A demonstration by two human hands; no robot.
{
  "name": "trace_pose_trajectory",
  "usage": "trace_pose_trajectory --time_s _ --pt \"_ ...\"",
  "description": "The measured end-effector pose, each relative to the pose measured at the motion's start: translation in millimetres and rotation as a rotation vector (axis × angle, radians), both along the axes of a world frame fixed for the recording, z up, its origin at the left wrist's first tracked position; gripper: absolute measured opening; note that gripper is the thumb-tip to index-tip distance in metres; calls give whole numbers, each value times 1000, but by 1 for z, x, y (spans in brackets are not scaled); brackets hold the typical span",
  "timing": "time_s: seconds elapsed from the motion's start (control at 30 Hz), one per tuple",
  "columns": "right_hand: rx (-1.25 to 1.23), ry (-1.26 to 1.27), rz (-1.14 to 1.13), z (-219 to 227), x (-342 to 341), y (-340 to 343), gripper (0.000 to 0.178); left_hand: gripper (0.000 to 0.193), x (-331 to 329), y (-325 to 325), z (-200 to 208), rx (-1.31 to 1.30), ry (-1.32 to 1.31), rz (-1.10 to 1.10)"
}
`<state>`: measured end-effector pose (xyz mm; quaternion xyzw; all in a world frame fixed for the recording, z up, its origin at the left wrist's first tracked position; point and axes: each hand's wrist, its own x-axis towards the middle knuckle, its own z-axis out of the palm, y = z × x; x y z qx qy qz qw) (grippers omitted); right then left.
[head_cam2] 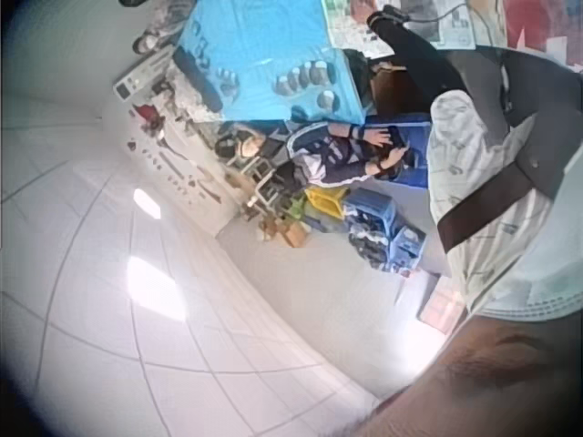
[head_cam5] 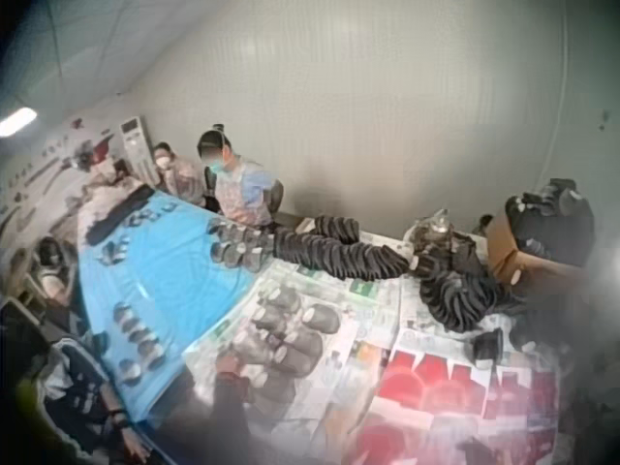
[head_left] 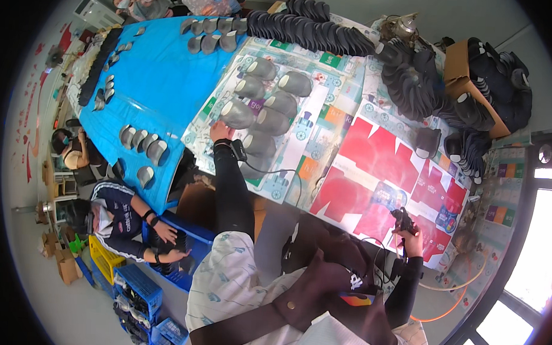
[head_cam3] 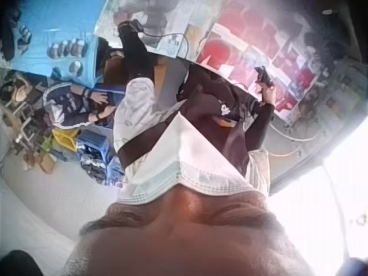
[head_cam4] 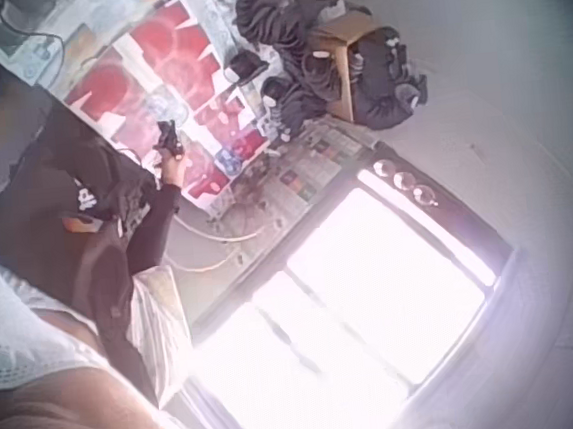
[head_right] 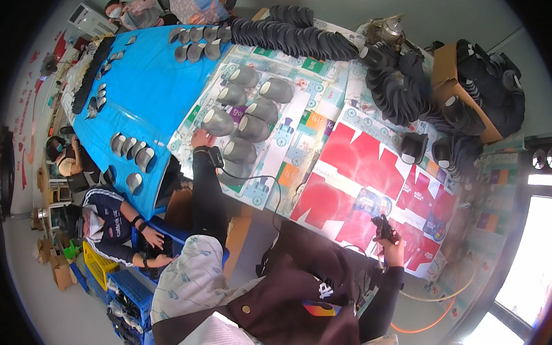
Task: Using a specialized tool to heat and mold shoe components on a production line.
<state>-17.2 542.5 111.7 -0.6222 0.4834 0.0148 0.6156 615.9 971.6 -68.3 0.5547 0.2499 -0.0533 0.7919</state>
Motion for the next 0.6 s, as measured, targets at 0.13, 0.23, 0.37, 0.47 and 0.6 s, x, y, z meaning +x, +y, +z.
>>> trace_pose_trajectory --time_s 0.13,0.23,0.37,0.47,0.6 --pt "-5 -10 -25 3 -7 4 29 32 26 -27 -47 -38 171 107" --pt "-15 1 -62 -2 -18 8 29 27 39 -45 -61 7 173 75" --pt "-82 -12 -173 -8 -32 12 35 24 32 -74 -88 205 151 -119" --pt "0 -7 -145 -24 -34 0 36 24 35 -42 -73 551 -48 -316" --pt "-124 14 -73 -21 -39 -14 40 28 -64 -177 -15 862 -413 -111"
